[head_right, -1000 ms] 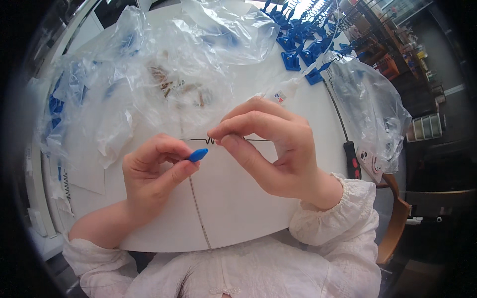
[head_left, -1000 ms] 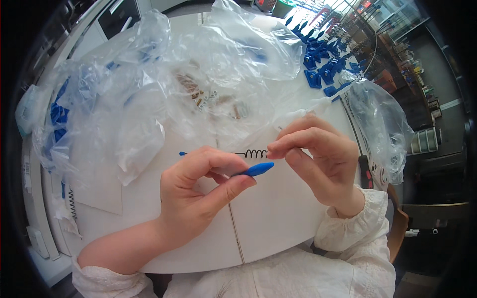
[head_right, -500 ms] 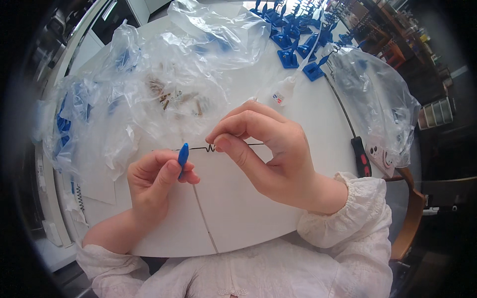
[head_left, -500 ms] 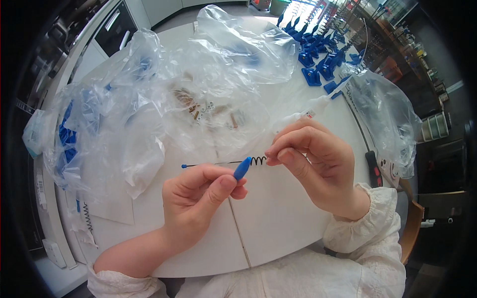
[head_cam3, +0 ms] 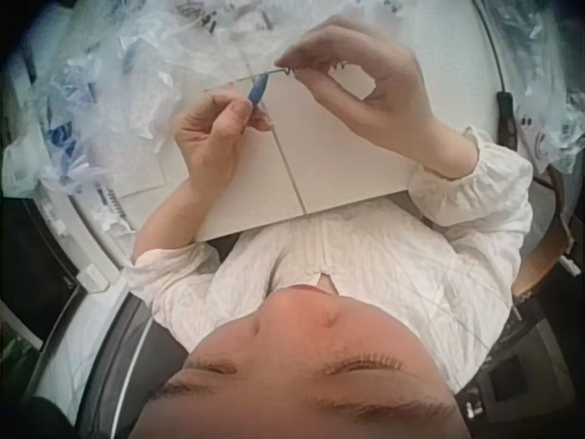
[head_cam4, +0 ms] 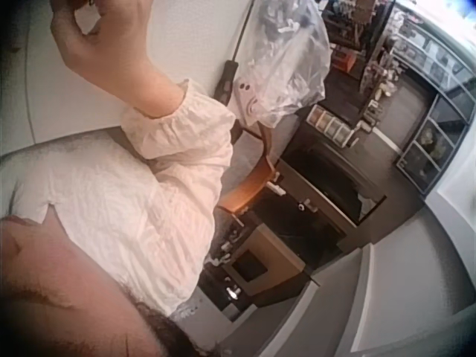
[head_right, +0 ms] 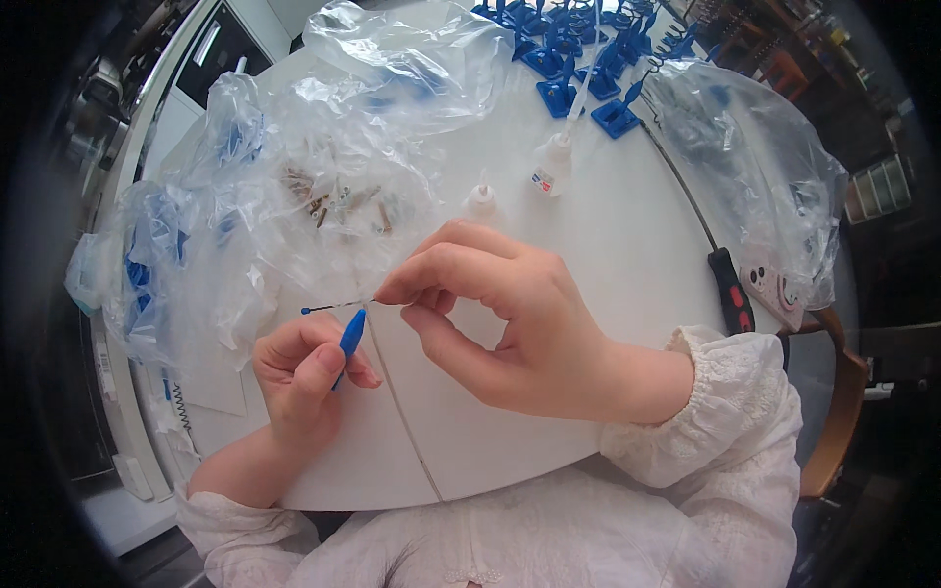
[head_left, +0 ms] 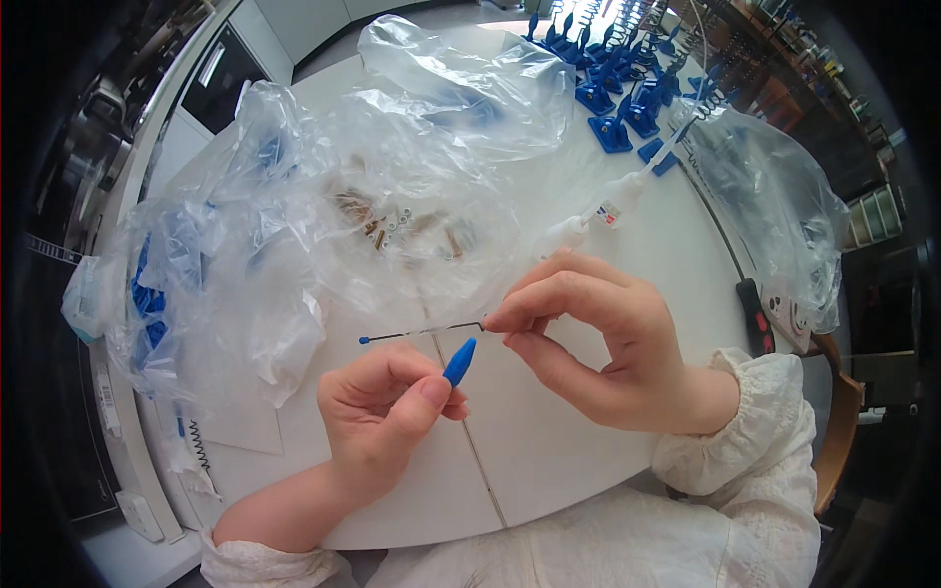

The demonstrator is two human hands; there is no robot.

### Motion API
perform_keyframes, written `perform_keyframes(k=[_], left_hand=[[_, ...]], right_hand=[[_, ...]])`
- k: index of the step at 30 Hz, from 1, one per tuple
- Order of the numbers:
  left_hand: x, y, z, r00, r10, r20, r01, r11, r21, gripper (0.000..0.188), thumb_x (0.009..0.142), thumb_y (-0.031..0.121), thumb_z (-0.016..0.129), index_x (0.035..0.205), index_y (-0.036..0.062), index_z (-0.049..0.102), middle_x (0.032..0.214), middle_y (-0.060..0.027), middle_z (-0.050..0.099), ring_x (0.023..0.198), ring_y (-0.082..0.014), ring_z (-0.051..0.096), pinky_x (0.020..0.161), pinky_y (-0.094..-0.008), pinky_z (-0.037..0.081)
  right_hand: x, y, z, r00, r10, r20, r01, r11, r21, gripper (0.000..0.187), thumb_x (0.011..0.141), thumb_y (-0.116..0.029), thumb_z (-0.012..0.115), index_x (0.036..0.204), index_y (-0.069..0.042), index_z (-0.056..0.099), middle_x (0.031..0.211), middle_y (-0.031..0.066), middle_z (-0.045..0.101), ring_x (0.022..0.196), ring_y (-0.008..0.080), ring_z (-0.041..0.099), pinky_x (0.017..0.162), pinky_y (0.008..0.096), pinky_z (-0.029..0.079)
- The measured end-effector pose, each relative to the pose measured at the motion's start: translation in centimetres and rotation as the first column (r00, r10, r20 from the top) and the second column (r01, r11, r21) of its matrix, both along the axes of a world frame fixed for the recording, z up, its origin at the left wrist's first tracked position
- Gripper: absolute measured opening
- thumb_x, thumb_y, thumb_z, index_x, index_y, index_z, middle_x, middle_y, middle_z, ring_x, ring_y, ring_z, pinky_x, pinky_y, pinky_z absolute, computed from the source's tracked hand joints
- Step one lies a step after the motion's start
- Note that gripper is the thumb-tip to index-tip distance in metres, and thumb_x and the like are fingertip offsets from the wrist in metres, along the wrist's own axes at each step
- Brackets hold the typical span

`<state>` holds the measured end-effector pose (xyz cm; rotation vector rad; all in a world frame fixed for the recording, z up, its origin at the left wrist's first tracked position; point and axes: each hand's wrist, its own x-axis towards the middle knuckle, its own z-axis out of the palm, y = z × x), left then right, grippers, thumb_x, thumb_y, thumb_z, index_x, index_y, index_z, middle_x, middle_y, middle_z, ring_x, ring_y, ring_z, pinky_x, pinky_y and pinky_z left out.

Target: Assemble small blue and white plastic components using a metal rod and adhesive.

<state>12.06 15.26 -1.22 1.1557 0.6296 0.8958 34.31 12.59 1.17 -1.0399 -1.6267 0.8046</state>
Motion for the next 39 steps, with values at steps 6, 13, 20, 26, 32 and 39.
perform_keyframes(k=[6, 13, 20, 26, 32, 39], left_hand=[[0.0, 0.1, 0.2, 0.999, -0.019, -0.038, 0.020, 0.999, 0.031, 0.012, 0.093, 0.003, 0.059, 0.087, -0.0031, 0.067, 0.078, -0.0088, 0.067, 0.068, -0.0135, 0.064, 0.063, -0.0276, 0.054], [-0.2, 0.3, 0.1, 0.995, -0.055, -0.085, 0.059, 0.997, 0.041, 0.018, 0.094, 0.008, 0.056, 0.084, -0.0023, 0.067, 0.075, -0.0095, 0.067, 0.065, -0.0136, 0.063, 0.061, -0.0271, 0.051], [0.0, 0.5, 0.5, 0.988, -0.075, -0.135, 0.083, 0.995, 0.057, 0.021, 0.096, 0.009, 0.054, 0.083, -0.0024, 0.067, 0.076, -0.0090, 0.067, 0.065, -0.0137, 0.062, 0.061, -0.0275, 0.051], [-0.1, 0.5, 0.5, 0.979, -0.103, -0.177, 0.105, 0.995, -0.003, 0.022, 0.097, 0.011, 0.054, 0.083, -0.0017, 0.067, 0.076, -0.0085, 0.067, 0.068, -0.0137, 0.062, 0.065, -0.0266, 0.050], [0.4, 0.1, 0.0, 0.997, -0.045, -0.067, 0.050, 0.996, 0.069, 0.030, 0.102, 0.020, 0.053, 0.087, -0.0020, 0.066, 0.077, -0.0083, 0.067, 0.069, -0.0131, 0.061, 0.063, -0.0262, 0.047], [0.1, 0.3, 0.0, 0.988, -0.062, -0.144, 0.080, 0.990, 0.120, 0.036, 0.105, 0.022, 0.049, 0.082, -0.0021, 0.062, 0.073, -0.0088, 0.065, 0.066, -0.0137, 0.060, 0.061, -0.0265, 0.047]], right_hand=[[0.1, -0.2, -0.4, 0.997, 0.048, -0.054, -0.050, 0.998, -0.036, 0.030, 0.083, 0.013, 0.061, 0.109, 0.000, 0.069, 0.095, 0.0102, 0.066, 0.084, 0.0153, 0.065, 0.072, 0.0247, 0.052], [0.3, 0.0, -0.6, 0.995, 0.077, -0.058, -0.081, 0.994, -0.070, 0.024, 0.082, 0.009, 0.061, 0.105, 0.003, 0.067, 0.090, 0.0100, 0.064, 0.079, 0.0173, 0.066, 0.067, 0.0267, 0.054], [0.3, 0.3, -1.0, 0.992, 0.100, -0.070, -0.104, 0.993, -0.058, 0.021, 0.083, 0.003, 0.069, 0.104, 0.001, 0.067, 0.089, 0.0095, 0.063, 0.077, 0.0177, 0.065, 0.065, 0.0275, 0.054], [0.6, 0.3, -1.4, 0.988, 0.135, -0.079, -0.137, 0.990, -0.023, 0.024, 0.082, 0.007, 0.071, 0.106, 0.000, 0.071, 0.090, 0.0083, 0.065, 0.075, 0.0152, 0.063, 0.063, 0.0249, 0.050], [0.6, 0.3, -1.4, 0.990, 0.110, -0.093, -0.119, 0.989, -0.088, 0.014, 0.084, 0.004, 0.071, 0.098, 0.002, 0.069, 0.086, 0.0085, 0.065, 0.070, 0.0143, 0.060, 0.060, 0.0252, 0.046], [0.4, 0.3, -1.4, 0.989, 0.101, -0.112, -0.115, 0.986, -0.118, 0.005, 0.087, -0.002, 0.068, 0.089, 0.002, 0.067, 0.080, 0.0093, 0.062, 0.068, 0.0169, 0.059, 0.056, 0.0275, 0.047]])
